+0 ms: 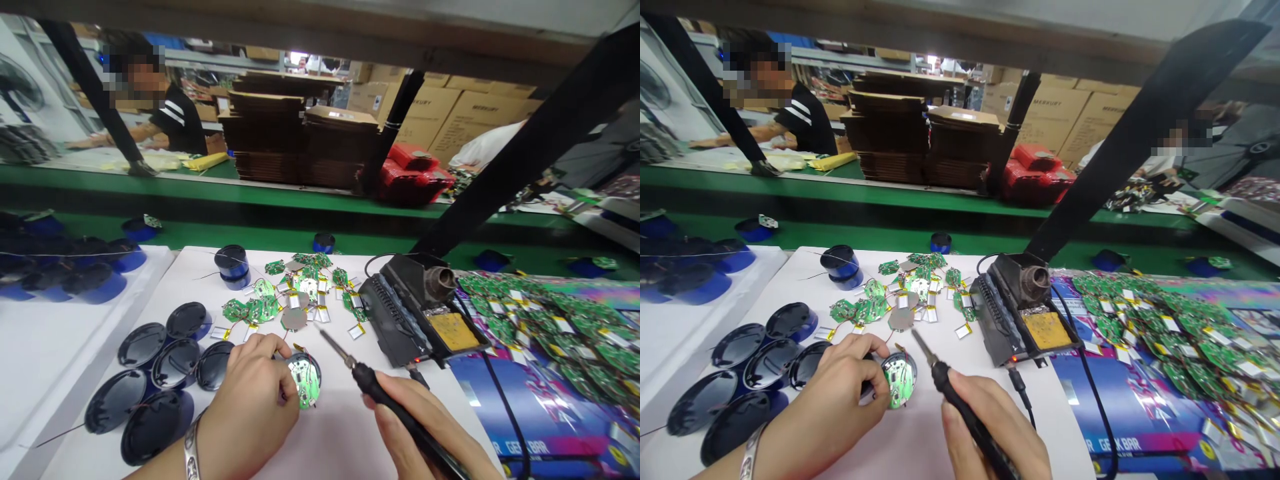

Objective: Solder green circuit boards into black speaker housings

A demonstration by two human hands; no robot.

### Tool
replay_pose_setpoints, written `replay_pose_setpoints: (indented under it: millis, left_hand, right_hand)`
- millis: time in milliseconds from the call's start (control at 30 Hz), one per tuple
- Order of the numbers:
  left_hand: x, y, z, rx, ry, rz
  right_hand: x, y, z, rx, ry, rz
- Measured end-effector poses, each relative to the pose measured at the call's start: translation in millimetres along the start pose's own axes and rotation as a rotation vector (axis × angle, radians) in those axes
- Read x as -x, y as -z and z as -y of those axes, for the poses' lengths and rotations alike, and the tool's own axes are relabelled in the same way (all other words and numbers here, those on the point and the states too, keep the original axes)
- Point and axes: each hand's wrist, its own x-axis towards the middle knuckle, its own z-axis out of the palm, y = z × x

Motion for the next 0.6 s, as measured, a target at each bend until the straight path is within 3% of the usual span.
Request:
replay_pose_setpoints:
  millis: [167,367,600]
  left_hand:
    - [0,0.7,0,0.006,-0.007,-0.009]
    - [0,0.4,0,0.01,-0.007,-0.006]
    - [1,8.8,-4,0.012,-0.016,0.045]
  right_hand:
    - [15,-14,-16,0.01,0.093,-0.003]
    - [27,-29,-40,0.051,0.347,0.222]
    - [39,-40,-53,0.194,0.424,0.23]
